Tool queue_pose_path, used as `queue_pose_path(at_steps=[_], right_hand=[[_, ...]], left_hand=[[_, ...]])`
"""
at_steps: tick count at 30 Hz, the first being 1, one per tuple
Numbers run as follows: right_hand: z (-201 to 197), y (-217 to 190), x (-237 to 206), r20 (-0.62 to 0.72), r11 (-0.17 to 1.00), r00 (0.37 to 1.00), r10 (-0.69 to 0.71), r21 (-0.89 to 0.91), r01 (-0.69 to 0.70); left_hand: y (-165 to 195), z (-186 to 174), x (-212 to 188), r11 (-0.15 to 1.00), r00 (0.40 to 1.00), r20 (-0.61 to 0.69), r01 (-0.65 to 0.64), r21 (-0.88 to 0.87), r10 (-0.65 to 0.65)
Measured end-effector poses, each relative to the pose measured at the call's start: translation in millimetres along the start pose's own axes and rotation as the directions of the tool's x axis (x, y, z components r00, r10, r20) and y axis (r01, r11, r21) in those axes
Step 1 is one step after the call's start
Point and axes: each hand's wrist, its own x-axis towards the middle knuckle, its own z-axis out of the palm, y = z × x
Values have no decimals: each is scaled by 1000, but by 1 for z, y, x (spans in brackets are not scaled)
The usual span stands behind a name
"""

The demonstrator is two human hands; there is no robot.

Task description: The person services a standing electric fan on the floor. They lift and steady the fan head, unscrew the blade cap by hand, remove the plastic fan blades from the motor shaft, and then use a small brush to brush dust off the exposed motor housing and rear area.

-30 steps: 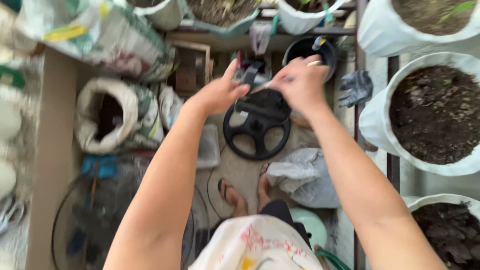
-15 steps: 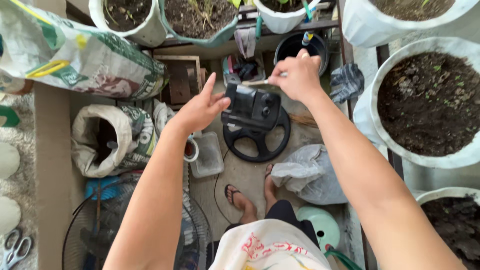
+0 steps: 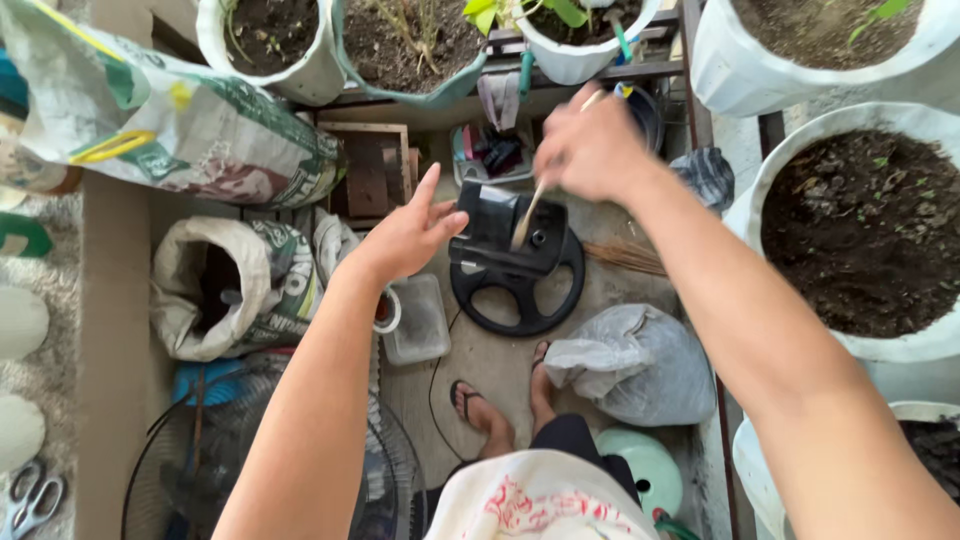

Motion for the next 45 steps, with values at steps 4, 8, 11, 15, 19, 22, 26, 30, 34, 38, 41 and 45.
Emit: queue_pose_path(at_steps=[4, 8, 11, 15, 19, 22, 26, 30, 34, 38, 41, 45], right_hand=[[-4, 2, 4, -27, 1000, 1000, -3, -9, 3], [-4, 2, 10, -11, 996, 997, -79, -37, 79], [-9, -4, 14, 65, 989, 987, -147, -17, 148], [-24, -7, 19, 54, 922, 985, -163, -348, 171], [-29, 2, 16, -183, 996, 983, -15, -85, 0], [-13, -1, 3, -51, 968, 991, 123, 228, -108], [7, -15, -12, -119, 893, 933, 340, 352, -281], [31, -38, -11, -207, 951, 950, 235, 250, -180], [48, -42, -4, -318, 915, 879, 356, 310, -258], [56, -32, 4, -282, 915, 916, 285, 365, -173], [58, -24, 17, -280, 900, 949, 147, 435, -11], [61, -22, 32, -235, 874, 972, -7, 471, 120]], left_hand=[[-6, 4, -5, 999, 1000, -18, -2, 37, 3], [-7, 7, -2, 1000, 1000, -10, -30, -8, 30], [-5, 7, -4, 999, 999, -37, -13, 31, 14], [-2, 7, -7, 1000, 1000, -13, 3, 26, -3], [-1, 5, -8, 999, 998, -65, -14, 49, 17], [-3, 7, -10, 1000, 998, -62, -5, 24, 7], [-6, 8, -11, 999, 998, -66, -15, -32, 13], [-5, 9, -9, 997, 998, -50, 29, -68, -33], [-4, 7, -11, 995, 998, -35, 40, -95, -43], [-4, 7, -13, 988, 999, -27, 38, -148, -43], [-3, 8, -11, 989, 998, -20, 55, -141, -58], [-4, 5, -7, 989, 998, -6, 62, -132, -63]])
